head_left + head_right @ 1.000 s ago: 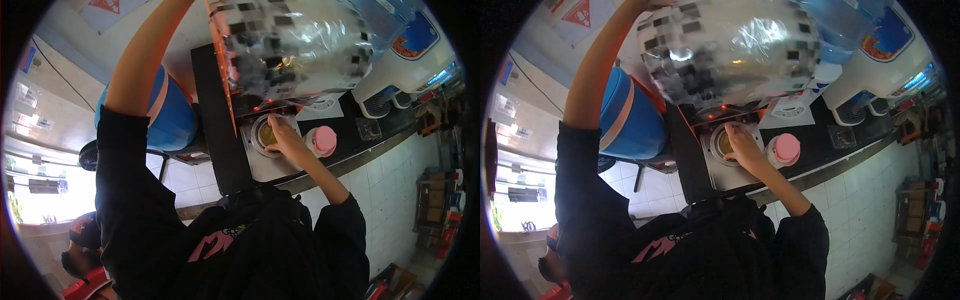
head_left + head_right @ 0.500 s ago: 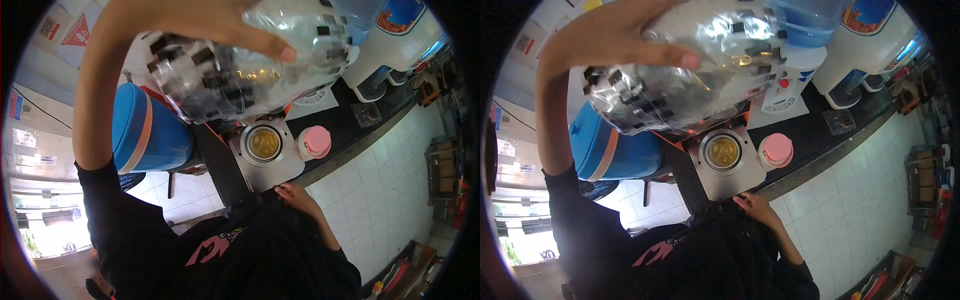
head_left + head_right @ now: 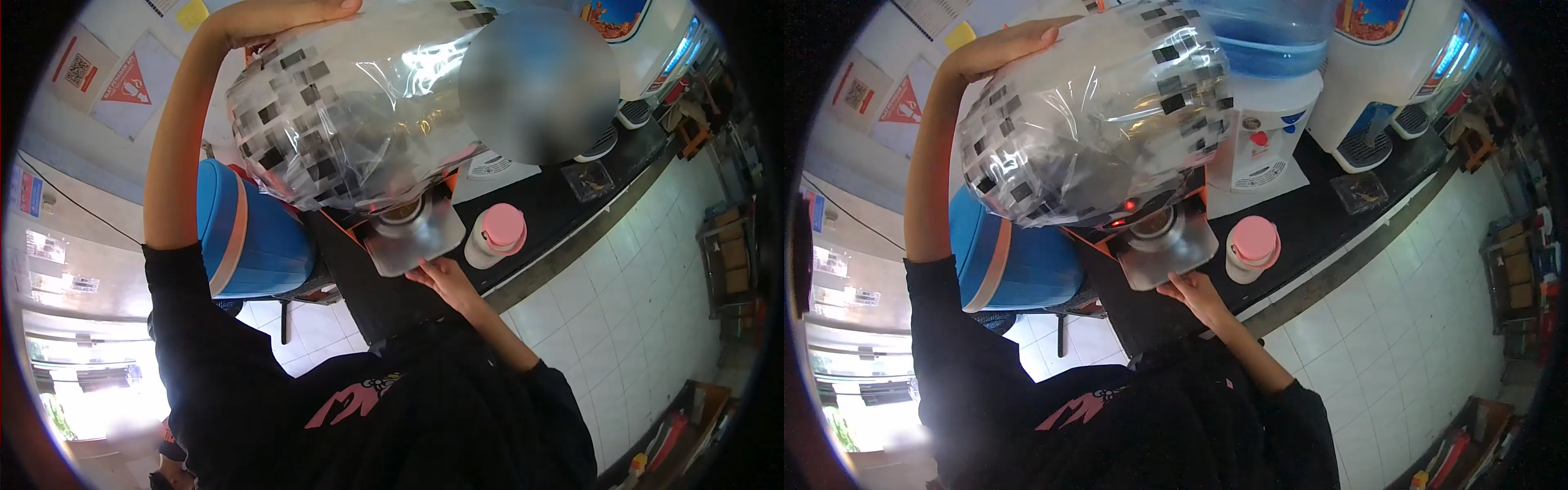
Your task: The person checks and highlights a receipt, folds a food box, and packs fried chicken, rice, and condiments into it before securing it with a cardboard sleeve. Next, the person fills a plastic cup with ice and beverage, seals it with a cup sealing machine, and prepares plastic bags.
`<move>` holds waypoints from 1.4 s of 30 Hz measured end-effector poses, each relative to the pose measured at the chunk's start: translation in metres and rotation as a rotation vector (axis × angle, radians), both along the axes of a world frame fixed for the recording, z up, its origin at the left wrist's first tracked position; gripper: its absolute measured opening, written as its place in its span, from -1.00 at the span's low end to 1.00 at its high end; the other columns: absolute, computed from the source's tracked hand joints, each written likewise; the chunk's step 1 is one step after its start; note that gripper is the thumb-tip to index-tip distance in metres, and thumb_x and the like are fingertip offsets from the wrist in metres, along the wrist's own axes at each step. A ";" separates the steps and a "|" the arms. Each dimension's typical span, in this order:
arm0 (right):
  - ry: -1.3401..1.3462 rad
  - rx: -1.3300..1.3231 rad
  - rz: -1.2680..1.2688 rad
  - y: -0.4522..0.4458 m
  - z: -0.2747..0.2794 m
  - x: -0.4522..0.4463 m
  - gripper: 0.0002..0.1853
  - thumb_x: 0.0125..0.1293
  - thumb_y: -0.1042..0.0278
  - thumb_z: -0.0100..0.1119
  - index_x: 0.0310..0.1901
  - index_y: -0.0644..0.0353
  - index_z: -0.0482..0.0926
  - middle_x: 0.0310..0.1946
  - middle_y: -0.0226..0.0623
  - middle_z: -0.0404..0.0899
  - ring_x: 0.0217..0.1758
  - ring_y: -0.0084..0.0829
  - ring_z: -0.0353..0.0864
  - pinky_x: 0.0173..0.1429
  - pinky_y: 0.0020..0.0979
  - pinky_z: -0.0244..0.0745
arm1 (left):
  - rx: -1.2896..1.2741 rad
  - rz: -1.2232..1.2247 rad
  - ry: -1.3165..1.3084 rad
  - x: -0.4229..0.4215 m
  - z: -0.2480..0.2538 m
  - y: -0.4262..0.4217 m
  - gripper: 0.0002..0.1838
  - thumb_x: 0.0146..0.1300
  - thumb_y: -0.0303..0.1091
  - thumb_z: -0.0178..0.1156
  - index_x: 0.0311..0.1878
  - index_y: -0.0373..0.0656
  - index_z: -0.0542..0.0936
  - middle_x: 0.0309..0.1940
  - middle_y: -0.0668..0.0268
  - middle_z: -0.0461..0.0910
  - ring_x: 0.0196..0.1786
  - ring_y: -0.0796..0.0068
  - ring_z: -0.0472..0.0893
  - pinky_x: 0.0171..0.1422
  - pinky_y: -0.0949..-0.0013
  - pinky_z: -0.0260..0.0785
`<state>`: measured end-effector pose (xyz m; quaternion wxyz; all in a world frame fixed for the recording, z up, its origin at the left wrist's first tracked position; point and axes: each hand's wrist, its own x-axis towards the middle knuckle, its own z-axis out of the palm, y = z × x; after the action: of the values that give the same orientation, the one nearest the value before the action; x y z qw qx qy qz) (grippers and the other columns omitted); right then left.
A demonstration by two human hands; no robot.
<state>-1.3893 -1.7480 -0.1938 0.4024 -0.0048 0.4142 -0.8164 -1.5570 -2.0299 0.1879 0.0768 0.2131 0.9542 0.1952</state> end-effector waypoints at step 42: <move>1.294 -0.420 -0.884 0.088 0.276 -0.138 -0.65 0.37 0.20 -0.28 -0.59 0.10 0.24 -0.75 -0.44 0.11 -0.68 -0.53 0.14 -0.54 -0.44 0.17 | -0.009 -0.263 0.433 0.084 0.010 0.084 -0.24 0.08 0.01 0.19 0.35 0.02 0.20 0.31 0.08 0.19 0.30 0.03 0.24 0.37 0.05 0.06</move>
<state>-1.5269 -1.6604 0.0817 -0.2861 -0.3874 0.3664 -0.7961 -1.4728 -1.9456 0.1983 -0.1035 0.3719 0.9134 0.1290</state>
